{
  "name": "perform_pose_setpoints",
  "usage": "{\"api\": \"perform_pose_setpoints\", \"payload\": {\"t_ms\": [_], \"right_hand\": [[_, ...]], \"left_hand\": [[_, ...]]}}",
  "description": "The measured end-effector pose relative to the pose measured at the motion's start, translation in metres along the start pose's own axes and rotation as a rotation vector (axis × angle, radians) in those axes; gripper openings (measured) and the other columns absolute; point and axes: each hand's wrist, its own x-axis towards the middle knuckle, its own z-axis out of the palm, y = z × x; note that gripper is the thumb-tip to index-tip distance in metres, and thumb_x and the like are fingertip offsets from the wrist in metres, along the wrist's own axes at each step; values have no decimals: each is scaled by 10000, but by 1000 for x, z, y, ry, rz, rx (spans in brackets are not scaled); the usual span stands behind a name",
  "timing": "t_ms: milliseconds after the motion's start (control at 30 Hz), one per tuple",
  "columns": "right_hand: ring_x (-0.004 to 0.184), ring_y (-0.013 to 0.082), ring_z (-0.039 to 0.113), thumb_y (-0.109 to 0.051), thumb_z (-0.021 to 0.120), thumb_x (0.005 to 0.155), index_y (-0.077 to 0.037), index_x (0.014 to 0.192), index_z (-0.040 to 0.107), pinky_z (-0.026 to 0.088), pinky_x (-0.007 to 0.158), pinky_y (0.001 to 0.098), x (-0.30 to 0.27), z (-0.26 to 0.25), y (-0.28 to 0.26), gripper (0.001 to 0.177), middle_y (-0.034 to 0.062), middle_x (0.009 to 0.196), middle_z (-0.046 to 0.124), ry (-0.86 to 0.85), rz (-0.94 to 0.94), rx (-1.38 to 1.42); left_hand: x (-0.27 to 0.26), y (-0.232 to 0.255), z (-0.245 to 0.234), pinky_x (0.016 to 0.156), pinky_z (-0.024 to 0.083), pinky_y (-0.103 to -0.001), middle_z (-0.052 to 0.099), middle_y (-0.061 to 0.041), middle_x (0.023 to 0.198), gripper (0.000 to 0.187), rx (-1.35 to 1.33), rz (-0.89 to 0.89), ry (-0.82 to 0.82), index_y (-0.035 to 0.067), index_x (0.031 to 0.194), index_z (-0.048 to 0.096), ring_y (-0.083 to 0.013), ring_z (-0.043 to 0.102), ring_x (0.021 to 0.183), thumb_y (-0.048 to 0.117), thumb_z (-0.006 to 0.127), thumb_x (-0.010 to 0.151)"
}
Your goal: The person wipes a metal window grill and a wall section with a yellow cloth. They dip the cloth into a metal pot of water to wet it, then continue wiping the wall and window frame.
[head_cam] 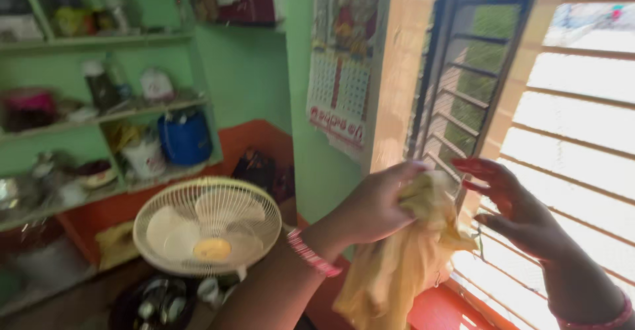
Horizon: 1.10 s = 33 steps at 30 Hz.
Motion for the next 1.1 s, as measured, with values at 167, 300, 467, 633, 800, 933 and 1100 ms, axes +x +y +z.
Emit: {"api": "perform_pose_setpoints", "payload": {"t_ms": [167, 300, 467, 633, 800, 933, 1100], "right_hand": [[1254, 299, 576, -122, 818, 809, 90, 1410, 565, 452, 1078, 484, 7, -8, 39, 685, 213, 1328, 677, -323, 244, 201], [1268, 442, 575, -256, 738, 926, 145, 1471, 466, 447, 1048, 579, 3, -64, 93, 729, 313, 1369, 622, -254, 76, 990], [1410, 422, 475, -388, 710, 968, 97, 1466, 390, 383, 1188, 584, 37, -68, 101, 765, 284, 1476, 480, -329, -77, 1307], [1492, 333, 374, -464, 725, 941, 20, 1571, 267, 324, 1225, 484, 51, 4, 62, 918, 192, 1608, 352, -241, -148, 1018], [1573, 243, 273, -541, 739, 914, -56, 1676, 144, 265, 1262, 383, 62, 28, 35, 1082, 100, 1739, 224, -193, -259, 909], [1274, 322, 558, -413, 738, 930, -17, 1608, 310, 473, 1054, 446, 109, -14, 33, 895, 193, 1441, 502, -99, -172, 910], [1122, 246, 673, -18, 563, 1005, 77, 1447, 546, 532, 993, 380, 178, -107, 1, 453, 160, 1274, 679, -150, -205, 412]], "left_hand": [[61, -3, 8, 927, 547, -398, 711, -120, 1094, 381, 261, 82, 56, 82, 1134, 643, -310, 706, 1025, 123, 795, 787], [75, 5, -19, 792, 546, -392, 709, -70, 936, 385, 404, -5, -68, 92, 1055, 672, -262, 722, 894, 221, 863, 747], [86, 4, 18, 785, 548, -409, 658, -100, 1051, 343, 568, -5, 488, 129, 1174, 628, -294, 692, 906, 229, 805, 899], [120, -41, 92, 1171, 385, -411, 465, -163, 1556, 764, -799, 106, 556, 138, 1609, 296, -212, 499, 1406, 461, 623, 998], [104, -83, 137, 1378, 34, -457, 197, -189, 1763, 792, 126, 128, 650, 49, 1663, 212, -334, 105, 1684, 603, 251, 1098], [87, -64, 115, 1360, 28, -525, 192, -202, 1777, 779, 458, 49, 273, 6, 1688, 221, -409, 65, 1697, 454, 477, 1104], [82, -15, 27, 1286, 274, -487, 454, -117, 1574, 574, 688, 122, 523, 158, 1452, 570, -337, 369, 1555, 251, 764, 919]]}}
